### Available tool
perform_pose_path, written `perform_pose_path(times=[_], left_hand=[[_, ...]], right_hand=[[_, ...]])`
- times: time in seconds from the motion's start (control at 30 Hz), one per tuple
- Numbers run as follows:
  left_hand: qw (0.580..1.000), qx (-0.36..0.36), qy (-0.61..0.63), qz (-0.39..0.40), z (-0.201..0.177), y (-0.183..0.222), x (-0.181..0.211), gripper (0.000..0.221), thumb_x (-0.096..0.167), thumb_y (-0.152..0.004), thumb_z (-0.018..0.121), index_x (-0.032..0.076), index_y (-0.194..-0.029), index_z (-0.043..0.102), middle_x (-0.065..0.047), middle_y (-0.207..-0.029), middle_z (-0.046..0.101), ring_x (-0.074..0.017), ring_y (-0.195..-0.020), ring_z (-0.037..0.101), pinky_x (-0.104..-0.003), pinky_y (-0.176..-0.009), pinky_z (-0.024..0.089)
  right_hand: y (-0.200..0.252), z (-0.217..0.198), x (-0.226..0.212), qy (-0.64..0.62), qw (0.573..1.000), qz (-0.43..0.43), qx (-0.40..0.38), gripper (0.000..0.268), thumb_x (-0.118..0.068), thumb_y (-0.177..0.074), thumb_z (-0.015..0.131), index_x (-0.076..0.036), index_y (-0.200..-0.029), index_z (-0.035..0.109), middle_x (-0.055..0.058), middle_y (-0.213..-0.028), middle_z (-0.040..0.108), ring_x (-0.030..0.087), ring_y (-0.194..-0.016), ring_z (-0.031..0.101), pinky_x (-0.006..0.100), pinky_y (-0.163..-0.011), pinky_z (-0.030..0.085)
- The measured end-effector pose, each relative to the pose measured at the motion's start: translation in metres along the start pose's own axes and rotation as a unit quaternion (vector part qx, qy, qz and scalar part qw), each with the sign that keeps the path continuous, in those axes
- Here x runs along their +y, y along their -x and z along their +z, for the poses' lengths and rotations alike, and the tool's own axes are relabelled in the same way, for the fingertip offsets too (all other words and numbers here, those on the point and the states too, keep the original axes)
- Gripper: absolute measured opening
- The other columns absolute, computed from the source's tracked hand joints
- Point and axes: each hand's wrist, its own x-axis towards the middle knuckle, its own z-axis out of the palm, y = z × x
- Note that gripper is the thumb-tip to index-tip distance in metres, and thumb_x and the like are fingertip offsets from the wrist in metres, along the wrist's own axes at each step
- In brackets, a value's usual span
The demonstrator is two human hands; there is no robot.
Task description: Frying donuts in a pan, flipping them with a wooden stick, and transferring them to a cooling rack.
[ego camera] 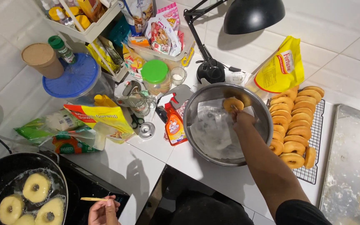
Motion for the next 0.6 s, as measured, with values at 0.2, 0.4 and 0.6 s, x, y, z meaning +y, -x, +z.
perform_pose_path(times=[0.2, 0.4, 0.6], left_hand=[[0.998, -0.025, -0.061, -0.026, -0.005, -0.023, -0.012, 0.02, 0.017, -0.108, 0.065, 0.0, -0.114, 0.056, -0.024, -0.106, 0.071, -0.0222, -0.077, 0.067, -0.033, -0.072, 0.055], [0.996, -0.082, -0.025, -0.001, -0.016, -0.046, -0.045, 0.019, 0.016, -0.107, 0.065, 0.003, -0.116, 0.055, -0.023, -0.108, 0.07, -0.0215, -0.076, 0.065, -0.031, -0.075, 0.055], [0.928, -0.309, -0.188, -0.082, -0.06, -0.144, -0.16, 0.046, 0.023, -0.105, 0.054, -0.02, -0.118, 0.065, -0.033, -0.086, 0.074, -0.037, -0.072, 0.072, -0.037, -0.069, 0.053]], right_hand=[[0.051, -0.007, 0.004, 0.1, 0.992, -0.074, -0.026, 0.026, -0.011, -0.098, 0.069, -0.005, -0.124, 0.068, 0.008, -0.101, 0.067, 0.008, -0.077, 0.066, 0.016, -0.075, 0.06], [0.04, -0.036, -0.01, 0.056, 0.967, -0.198, -0.149, 0.014, 0.004, -0.099, 0.057, -0.001, -0.088, 0.065, 0.01, -0.082, 0.065, 0.014, -0.068, 0.062, 0.02, -0.063, 0.056], [0.057, -0.111, -0.091, 0.152, 0.921, -0.232, -0.275, 0.019, -0.008, -0.105, 0.056, -0.002, -0.094, 0.07, 0.008, -0.082, 0.068, 0.011, -0.069, 0.058, 0.019, -0.065, 0.049]])
